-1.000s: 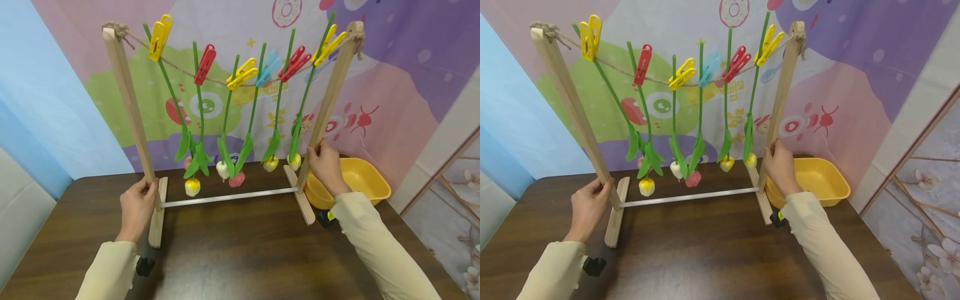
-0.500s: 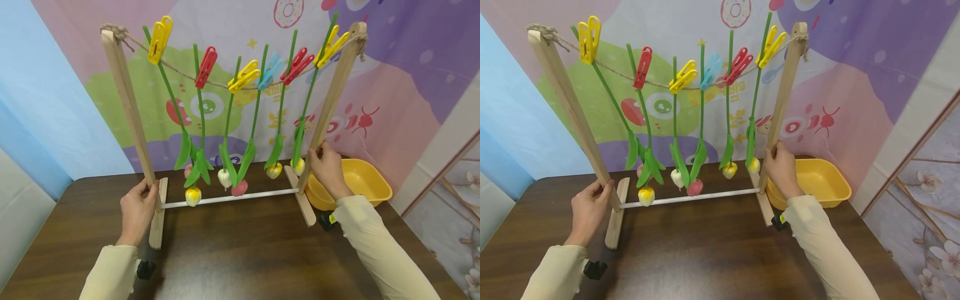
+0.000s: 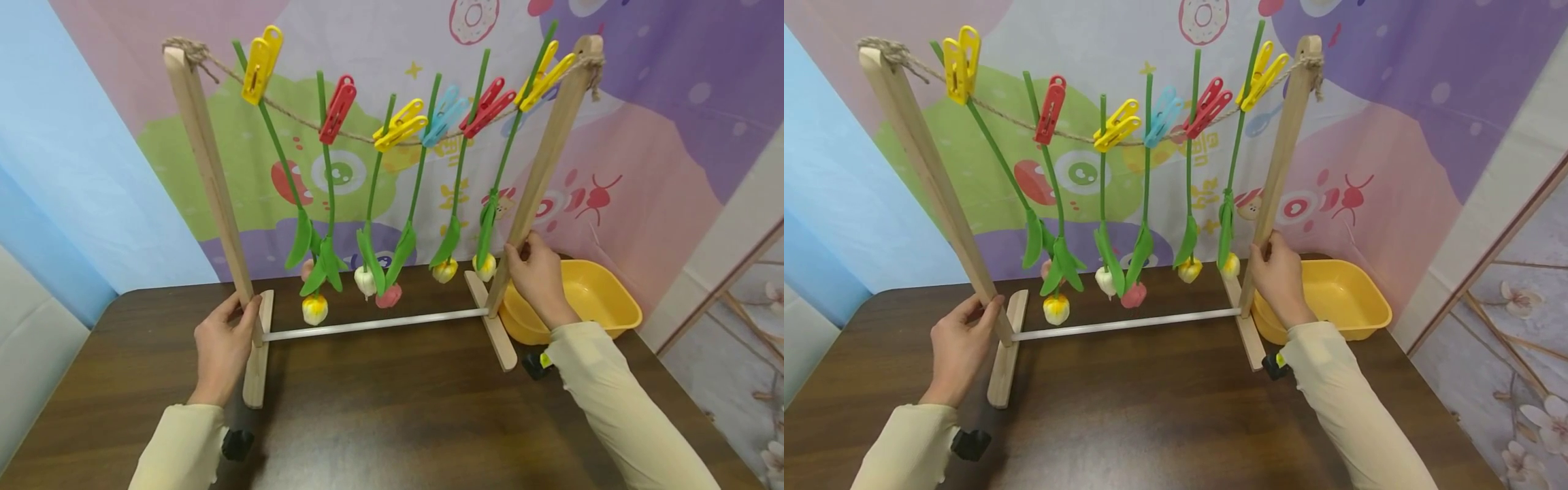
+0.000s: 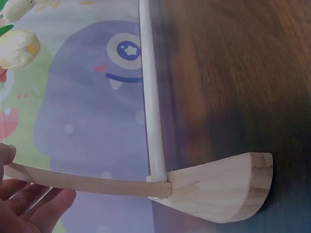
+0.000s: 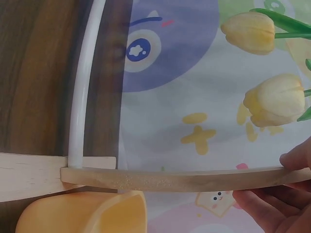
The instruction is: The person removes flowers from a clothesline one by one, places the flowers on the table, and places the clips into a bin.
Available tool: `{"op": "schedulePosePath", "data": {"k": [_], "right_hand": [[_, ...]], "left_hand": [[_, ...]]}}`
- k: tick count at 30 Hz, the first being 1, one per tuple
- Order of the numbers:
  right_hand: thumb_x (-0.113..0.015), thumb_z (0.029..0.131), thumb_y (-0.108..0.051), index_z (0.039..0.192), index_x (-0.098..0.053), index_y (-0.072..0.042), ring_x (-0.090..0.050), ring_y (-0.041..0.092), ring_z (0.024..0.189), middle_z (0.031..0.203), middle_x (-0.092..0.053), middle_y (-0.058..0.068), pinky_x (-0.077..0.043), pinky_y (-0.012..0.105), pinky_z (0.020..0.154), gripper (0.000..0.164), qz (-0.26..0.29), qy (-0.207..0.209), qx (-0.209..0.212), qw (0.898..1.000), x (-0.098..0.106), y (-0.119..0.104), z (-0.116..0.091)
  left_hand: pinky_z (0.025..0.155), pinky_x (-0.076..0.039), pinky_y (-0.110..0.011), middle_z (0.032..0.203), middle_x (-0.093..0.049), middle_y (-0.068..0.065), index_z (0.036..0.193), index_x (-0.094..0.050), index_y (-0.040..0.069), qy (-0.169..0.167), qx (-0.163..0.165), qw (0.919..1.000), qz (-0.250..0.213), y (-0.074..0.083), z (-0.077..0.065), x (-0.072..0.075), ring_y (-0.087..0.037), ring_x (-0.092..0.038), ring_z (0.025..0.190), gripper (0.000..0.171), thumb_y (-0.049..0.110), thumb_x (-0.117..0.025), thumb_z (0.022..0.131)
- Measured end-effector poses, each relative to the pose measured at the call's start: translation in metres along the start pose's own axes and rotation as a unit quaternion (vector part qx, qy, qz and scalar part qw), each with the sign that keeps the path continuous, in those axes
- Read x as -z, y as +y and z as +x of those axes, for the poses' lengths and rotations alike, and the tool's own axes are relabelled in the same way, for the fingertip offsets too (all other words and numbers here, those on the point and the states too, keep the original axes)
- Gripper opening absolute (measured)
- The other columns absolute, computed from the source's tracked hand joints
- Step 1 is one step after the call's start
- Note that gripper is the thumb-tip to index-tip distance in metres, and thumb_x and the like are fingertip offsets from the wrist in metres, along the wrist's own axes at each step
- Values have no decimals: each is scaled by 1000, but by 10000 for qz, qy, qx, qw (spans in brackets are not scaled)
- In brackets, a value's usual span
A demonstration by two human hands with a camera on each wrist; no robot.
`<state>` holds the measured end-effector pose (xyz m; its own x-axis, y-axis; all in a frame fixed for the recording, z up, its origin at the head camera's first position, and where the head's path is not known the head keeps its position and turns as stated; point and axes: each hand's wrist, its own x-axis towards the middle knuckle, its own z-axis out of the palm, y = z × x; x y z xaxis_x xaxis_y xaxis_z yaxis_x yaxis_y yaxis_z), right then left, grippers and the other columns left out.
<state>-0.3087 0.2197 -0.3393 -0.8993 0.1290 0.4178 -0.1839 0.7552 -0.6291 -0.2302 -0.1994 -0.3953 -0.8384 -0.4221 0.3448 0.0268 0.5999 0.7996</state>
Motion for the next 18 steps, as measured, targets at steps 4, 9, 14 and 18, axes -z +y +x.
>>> {"op": "schedulePosePath", "data": {"k": [4, 9, 14, 18], "right_hand": [[-49, 89, -25, 104, -50, 2, -62, 32, 76, 88, -62, 20, -51, 42, 62, 30, -37, -25, -39, 10000, 0, 0, 0], [-49, 89, -26, 107, -49, 1, -61, 31, 79, 92, -62, 20, -51, 42, 64, 33, 10, -66, -83, 9999, 1, -1, -1], [-51, 88, -28, 115, -48, -2, -60, 28, 86, 99, -61, 19, -51, 41, 68, 38, 216, -13, -106, 9997, 3, 0, -3], [-52, 87, -28, 119, -49, -3, -60, 26, 88, 102, -61, 18, -50, 39, 72, 41, 399, 204, -138, 9989, 6, -2, -6]], "left_hand": [[55, -40, -7, 96, -67, -7, 103, -66, 16, 2, 15, 10000, 1, 0, 1, 0, -18, -63, 89, 35, 43, -54, 84], [56, -41, -9, 97, -67, -6, 103, -65, 18, -48, 119, 9999, -32, 0, -1, 2, -17, -62, 91, 38, 47, -54, 82], [56, -42, -8, 99, -66, -7, 107, -63, 17, -108, 224, 9996, -145, 1, -3, 3, -18, -63, 90, 40, 46, -53, 82], [60, -42, -7, 102, -64, -6, 110, -61, 15, -129, 296, 9993, -207, 2, -5, 5, -18, -62, 90, 40, 44, -54, 83]]}}
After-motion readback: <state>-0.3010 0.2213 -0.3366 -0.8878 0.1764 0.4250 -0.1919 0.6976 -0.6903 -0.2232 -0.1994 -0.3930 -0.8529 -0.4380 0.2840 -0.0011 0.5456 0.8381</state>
